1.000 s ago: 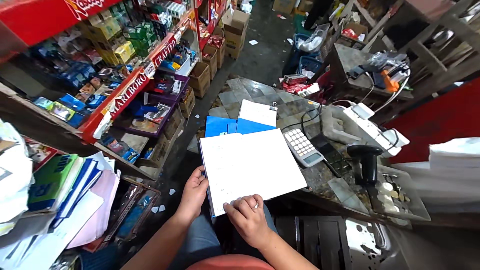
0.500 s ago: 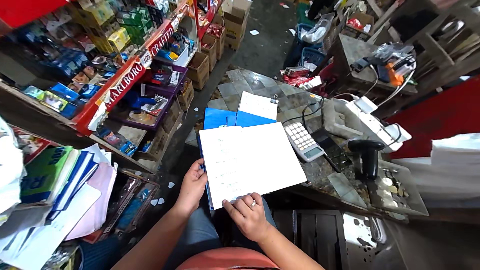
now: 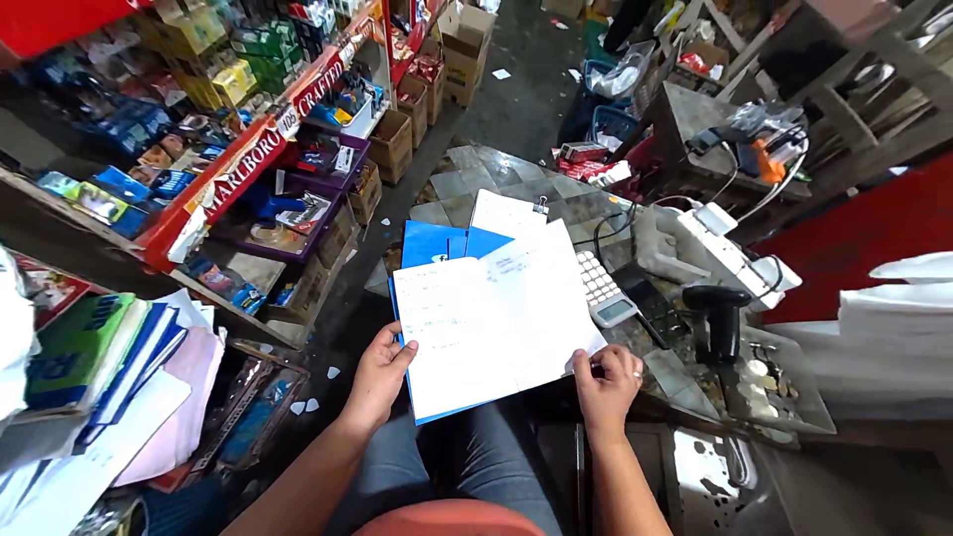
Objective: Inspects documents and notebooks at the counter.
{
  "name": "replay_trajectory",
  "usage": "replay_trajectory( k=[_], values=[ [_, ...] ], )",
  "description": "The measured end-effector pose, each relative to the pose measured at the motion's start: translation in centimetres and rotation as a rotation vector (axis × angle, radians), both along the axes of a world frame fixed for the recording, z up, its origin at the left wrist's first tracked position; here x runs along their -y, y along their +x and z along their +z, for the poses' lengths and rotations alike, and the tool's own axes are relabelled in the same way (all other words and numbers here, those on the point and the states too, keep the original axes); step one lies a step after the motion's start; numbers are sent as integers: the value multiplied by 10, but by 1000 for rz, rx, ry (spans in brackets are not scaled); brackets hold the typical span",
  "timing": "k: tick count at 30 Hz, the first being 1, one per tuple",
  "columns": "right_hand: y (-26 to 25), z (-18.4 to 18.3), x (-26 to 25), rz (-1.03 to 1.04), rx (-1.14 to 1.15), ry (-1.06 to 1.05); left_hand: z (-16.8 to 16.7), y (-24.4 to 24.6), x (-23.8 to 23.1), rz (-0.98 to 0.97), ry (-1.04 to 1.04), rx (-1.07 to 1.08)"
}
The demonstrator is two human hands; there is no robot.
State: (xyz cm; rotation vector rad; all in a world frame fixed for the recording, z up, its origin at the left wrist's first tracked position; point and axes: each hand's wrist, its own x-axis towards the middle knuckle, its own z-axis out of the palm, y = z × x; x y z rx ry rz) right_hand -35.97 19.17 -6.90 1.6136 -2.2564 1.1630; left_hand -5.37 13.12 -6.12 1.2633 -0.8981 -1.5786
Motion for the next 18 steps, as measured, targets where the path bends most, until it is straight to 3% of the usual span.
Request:
replay_trajectory(
  k=[6,14,18],
  values=[
    [11,-11,-7,-25,-244,-51,1,-1,-1,-1,7,3],
    [89,-23,-16,583,-299,-93,0,-1,-3,17,-11,2],
    [110,-28,-18,723,-323,-89,-1,0,-3,19,5,-6]
  ],
)
